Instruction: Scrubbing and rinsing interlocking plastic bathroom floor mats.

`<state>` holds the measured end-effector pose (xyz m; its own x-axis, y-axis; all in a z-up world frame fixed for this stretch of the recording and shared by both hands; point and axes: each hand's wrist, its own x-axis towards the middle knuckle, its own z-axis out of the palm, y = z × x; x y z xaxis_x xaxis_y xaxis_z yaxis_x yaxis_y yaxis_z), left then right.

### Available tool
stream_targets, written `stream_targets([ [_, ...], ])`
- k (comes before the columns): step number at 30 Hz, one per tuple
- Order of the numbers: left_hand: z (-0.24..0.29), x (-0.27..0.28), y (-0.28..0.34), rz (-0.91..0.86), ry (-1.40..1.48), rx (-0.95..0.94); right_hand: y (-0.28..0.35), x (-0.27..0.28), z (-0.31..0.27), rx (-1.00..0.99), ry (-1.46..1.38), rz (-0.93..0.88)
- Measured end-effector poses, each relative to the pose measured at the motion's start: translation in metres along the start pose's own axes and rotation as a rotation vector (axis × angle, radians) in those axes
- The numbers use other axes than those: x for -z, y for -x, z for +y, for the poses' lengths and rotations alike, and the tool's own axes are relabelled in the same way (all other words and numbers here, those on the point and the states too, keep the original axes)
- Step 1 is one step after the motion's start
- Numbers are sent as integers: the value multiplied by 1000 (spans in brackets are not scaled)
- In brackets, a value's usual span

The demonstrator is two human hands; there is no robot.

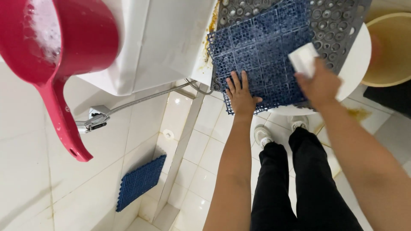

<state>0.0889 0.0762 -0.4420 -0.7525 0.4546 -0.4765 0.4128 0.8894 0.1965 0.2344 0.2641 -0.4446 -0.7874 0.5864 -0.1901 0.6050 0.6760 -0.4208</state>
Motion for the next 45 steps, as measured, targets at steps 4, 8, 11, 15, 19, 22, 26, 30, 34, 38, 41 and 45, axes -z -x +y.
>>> stream_targets([
  [4, 5, 21, -6, -20, -28, 2, 0, -29, -38, 523, 15, -97],
  [8, 5, 11, -4, -48, -50, 11, -92, 11, -9, 447, 162, -165],
  [11, 6, 9, -7, -2, -11, 27, -151, 43, -2, 173, 144, -155],
  [15, 11, 15, -3, -7, 22, 58, -151, 31, -12, 294, 87, -51],
  [19, 14, 10, -6, -13, -3, 58, -158, 54, -2, 549, 166, -258],
  [22, 34, 4, -2, -30, -131, 87, -175, 80, -4, 234, 64, -142],
  [26, 110, 35, 7, -75, -157, 80, -172, 80, 1, 141, 30, -165],
  [30, 141, 22, 12, -254, -178, -35, -184, 78, 16, 116, -39, -153],
  [34, 139, 4, 7, -281, -206, -73, -162, 73, 19, 89, -46, -112],
  [38, 137, 3, 2, -278, -220, -80, -116, 70, 17, 57, -15, -239],
  [41, 137, 7, 4, -293, -247, -85, -64, 61, 26, 124, 36, -247],
  [45, 132, 11, 8, -258, -242, -124, -7, 56, 48, 142, -7, -331],
])
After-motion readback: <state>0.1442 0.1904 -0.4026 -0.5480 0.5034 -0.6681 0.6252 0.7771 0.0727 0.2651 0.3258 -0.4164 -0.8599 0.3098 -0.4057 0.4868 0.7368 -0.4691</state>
